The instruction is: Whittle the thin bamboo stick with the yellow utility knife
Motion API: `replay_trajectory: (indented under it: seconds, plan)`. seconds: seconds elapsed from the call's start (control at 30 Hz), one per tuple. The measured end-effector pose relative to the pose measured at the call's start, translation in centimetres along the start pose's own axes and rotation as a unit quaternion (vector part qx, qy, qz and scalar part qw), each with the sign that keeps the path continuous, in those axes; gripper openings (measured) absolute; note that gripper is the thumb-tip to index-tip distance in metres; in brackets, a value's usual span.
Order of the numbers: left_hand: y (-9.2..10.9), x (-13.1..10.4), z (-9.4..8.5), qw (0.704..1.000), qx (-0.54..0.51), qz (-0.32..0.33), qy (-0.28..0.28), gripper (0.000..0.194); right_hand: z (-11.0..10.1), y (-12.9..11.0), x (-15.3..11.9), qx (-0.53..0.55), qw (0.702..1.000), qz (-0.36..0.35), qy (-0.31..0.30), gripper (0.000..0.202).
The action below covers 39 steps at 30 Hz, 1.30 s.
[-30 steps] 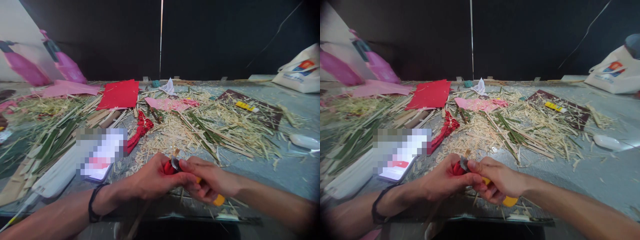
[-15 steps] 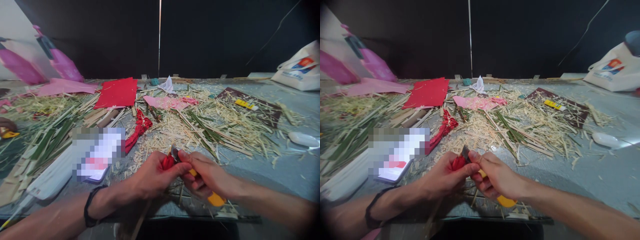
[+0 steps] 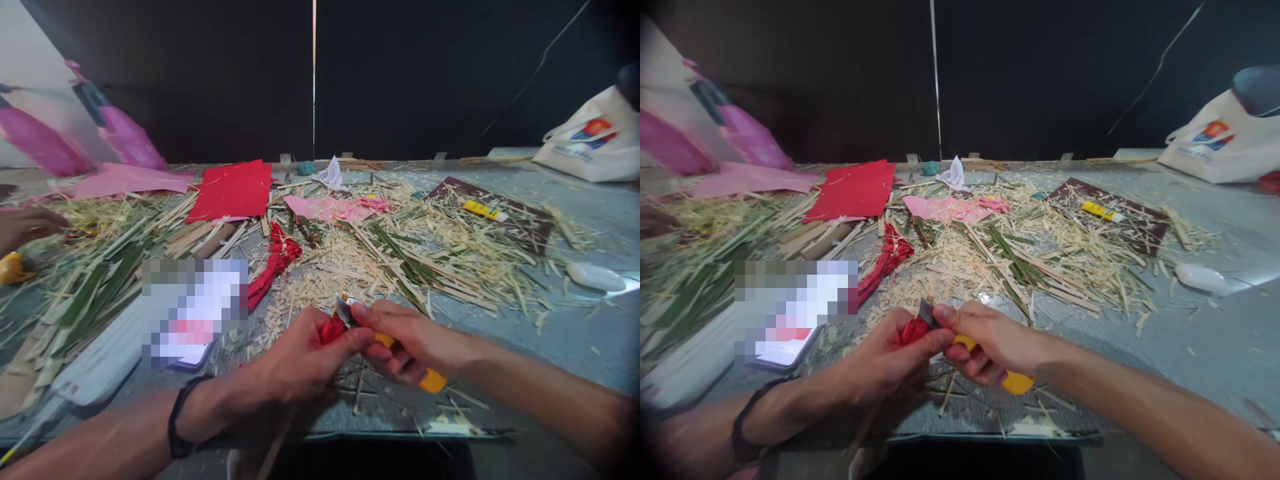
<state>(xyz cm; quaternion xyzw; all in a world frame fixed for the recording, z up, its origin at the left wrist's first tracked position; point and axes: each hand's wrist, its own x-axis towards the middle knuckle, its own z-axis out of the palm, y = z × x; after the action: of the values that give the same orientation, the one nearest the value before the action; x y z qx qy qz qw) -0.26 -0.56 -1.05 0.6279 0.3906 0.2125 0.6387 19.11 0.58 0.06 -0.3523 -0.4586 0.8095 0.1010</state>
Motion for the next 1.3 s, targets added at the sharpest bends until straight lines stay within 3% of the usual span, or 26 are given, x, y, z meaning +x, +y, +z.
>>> replay_trajectory:
  seconds: [0.17,0.27,0.37,0.53,0.83,0.97,1.1,1.3]
  plan:
    - [-0.5,0.3,0.3,0.996,0.014,-0.021,0.082,0.066,0.1,0.1,0.8,0.084,0.987,-0.061,0.123,0.064]
    - [-0.3,0.2,0.1,0.997,0.004,-0.011,0.070,0.066,-0.9,-0.3,1.0,0.129,0.970,-0.123,0.168,0.061]
    - [-0.1,0.2,-0.3,0.999,-0.019,-0.004,0.030,0.065,-1.7,-0.4,0.9,0.124,0.977,-0.127,0.115,0.060]
    - [0.6,0.1,-0.7,1.000,-0.019,0.000,0.000,0.057,-1.2,0.5,0.8,0.080,0.992,-0.093,0.019,0.062]
    - [0.8,0.3,-0.9,0.998,0.001,0.008,-0.055,0.055,-1.4,0.7,0.5,0.013,0.997,-0.033,-0.062,0.064]
    - [1.3,-0.2,-0.7,0.998,0.052,0.001,-0.046,0.055,-1.4,0.5,0.2,0.043,0.996,0.005,-0.077,0.062]
    - [1.8,-0.6,0.0,0.993,0.115,0.000,0.007,0.049,-1.1,-0.2,-0.2,0.045,0.996,0.034,-0.062,0.059]
    - [0.4,0.0,0.4,0.994,0.093,-0.013,0.048,0.059,0.5,-0.1,0.0,0.010,0.998,-0.040,0.056,0.066]
